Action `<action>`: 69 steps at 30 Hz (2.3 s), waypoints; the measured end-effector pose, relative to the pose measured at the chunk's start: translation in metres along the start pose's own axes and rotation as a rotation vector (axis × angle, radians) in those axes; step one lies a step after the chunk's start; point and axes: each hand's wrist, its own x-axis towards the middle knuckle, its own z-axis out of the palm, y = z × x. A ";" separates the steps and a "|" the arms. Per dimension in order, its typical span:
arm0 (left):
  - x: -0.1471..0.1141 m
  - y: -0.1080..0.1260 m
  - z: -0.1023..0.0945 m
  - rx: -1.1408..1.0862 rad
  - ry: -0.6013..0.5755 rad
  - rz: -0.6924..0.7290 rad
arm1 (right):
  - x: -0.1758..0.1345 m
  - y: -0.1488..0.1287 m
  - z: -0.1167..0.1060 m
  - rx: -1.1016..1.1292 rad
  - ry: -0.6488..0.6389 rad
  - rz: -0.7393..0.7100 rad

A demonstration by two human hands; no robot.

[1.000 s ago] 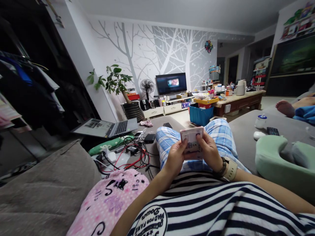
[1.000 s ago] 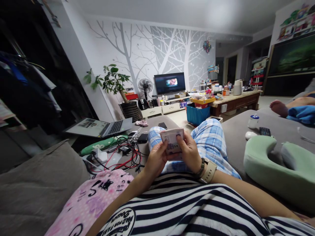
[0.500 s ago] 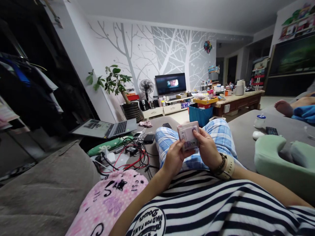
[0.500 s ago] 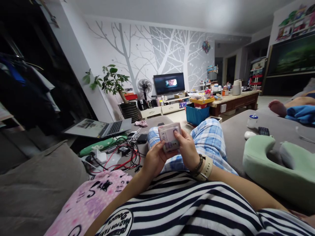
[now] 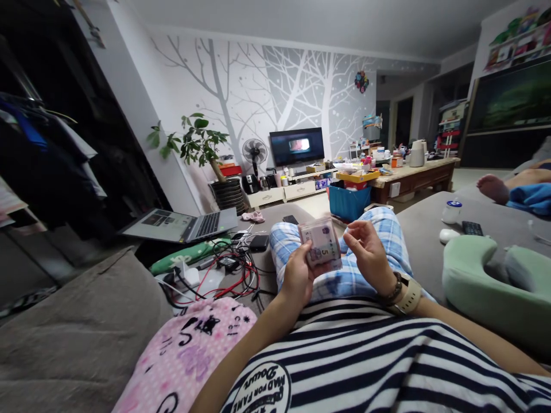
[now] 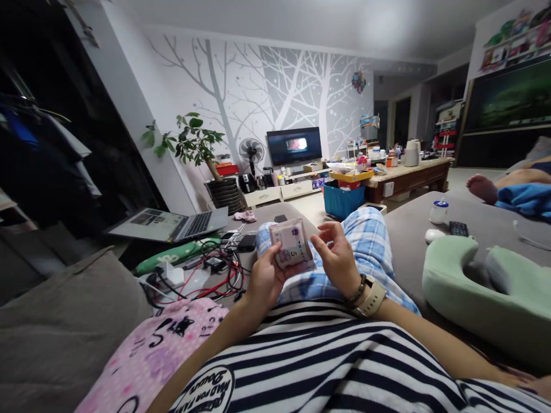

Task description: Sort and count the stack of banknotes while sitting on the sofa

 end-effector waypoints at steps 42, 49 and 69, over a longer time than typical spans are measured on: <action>0.001 -0.004 0.002 -0.036 0.030 -0.127 | -0.007 -0.016 -0.005 -0.583 -0.035 -0.380; 0.000 -0.009 0.001 0.003 0.008 -0.105 | 0.000 0.001 -0.003 -0.295 -0.088 -0.034; 0.002 -0.002 0.006 -0.029 0.056 -0.180 | -0.006 -0.010 -0.002 -0.363 -0.040 -0.262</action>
